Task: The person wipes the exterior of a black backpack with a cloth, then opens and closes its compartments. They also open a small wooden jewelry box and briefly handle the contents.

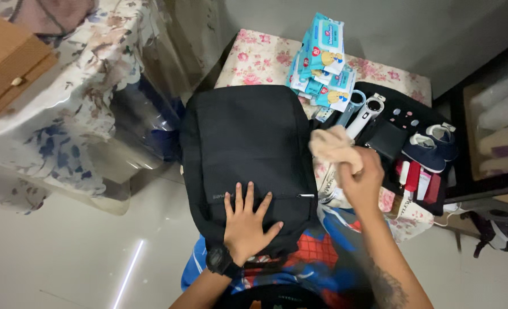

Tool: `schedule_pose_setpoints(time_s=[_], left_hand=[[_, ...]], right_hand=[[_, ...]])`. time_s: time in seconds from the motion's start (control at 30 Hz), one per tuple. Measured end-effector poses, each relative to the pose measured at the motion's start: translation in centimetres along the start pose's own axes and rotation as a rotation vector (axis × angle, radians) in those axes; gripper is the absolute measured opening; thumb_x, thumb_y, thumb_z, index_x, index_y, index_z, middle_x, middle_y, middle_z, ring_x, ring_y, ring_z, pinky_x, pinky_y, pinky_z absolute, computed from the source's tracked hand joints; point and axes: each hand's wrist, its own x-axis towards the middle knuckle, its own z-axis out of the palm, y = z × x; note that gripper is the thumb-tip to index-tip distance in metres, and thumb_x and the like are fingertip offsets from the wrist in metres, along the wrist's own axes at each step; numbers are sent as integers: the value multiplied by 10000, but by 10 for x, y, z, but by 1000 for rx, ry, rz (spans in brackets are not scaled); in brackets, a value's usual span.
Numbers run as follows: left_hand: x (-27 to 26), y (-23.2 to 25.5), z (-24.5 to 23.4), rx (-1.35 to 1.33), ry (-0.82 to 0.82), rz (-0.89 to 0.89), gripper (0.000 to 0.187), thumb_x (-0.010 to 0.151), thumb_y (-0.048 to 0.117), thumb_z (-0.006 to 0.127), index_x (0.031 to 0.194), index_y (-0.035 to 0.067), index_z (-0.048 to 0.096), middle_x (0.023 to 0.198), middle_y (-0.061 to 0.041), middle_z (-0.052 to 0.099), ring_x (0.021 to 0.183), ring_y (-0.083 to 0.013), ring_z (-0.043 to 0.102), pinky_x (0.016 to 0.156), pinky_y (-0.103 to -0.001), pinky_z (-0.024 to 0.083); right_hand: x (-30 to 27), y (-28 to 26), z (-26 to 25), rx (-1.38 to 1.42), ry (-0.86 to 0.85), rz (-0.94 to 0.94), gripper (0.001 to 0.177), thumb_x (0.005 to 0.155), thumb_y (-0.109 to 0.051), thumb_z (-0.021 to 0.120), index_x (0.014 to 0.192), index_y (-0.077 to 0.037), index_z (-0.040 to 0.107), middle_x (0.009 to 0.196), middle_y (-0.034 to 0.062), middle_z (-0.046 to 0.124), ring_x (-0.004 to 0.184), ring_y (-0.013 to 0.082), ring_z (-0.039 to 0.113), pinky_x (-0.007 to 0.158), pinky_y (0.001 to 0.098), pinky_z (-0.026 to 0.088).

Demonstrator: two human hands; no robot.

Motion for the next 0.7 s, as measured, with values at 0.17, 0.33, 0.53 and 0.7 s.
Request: schedule_pose_setpoints(time_s=[0.17,0.33,0.53,0.7], left_hand=[[6,2,-9,5,-141,-26,769,910,651,515,1480,135,496,1592,-273,269,1501,-511,107,1162,-709,10],[14,-4,-8,-12,-245,-52,792,891,622,500,1468,80,469,1574,-303,228,1490,-505,67,1141,-717,-37],[16,-11,6,-52,-107,16,809,890,592,528,1471,31,465,1541,-373,251,1473,-509,104,1130,-713,-23],[16,-16,15,-104,-134,9,792,914,577,543,1488,38,464,1567,-378,235,1500,-495,117,1163,-701,-17]], right_hand=[[-4,-76,63,116,-468,-117,536,787,-196,719,1299,-89,602,1378,200,513,1286,398,515,1100,487,421],[-17,-98,134,-264,-1123,-115,563,989,-301,599,1536,-323,468,1714,117,104,1546,444,103,1135,637,75],[-9,-55,199,-293,-911,-251,577,966,-241,549,1536,-244,454,1691,149,179,1548,422,179,1233,589,151],[14,-15,257,-441,-719,-331,623,934,-197,594,1541,-163,461,1637,190,274,1521,458,204,1220,628,164]])
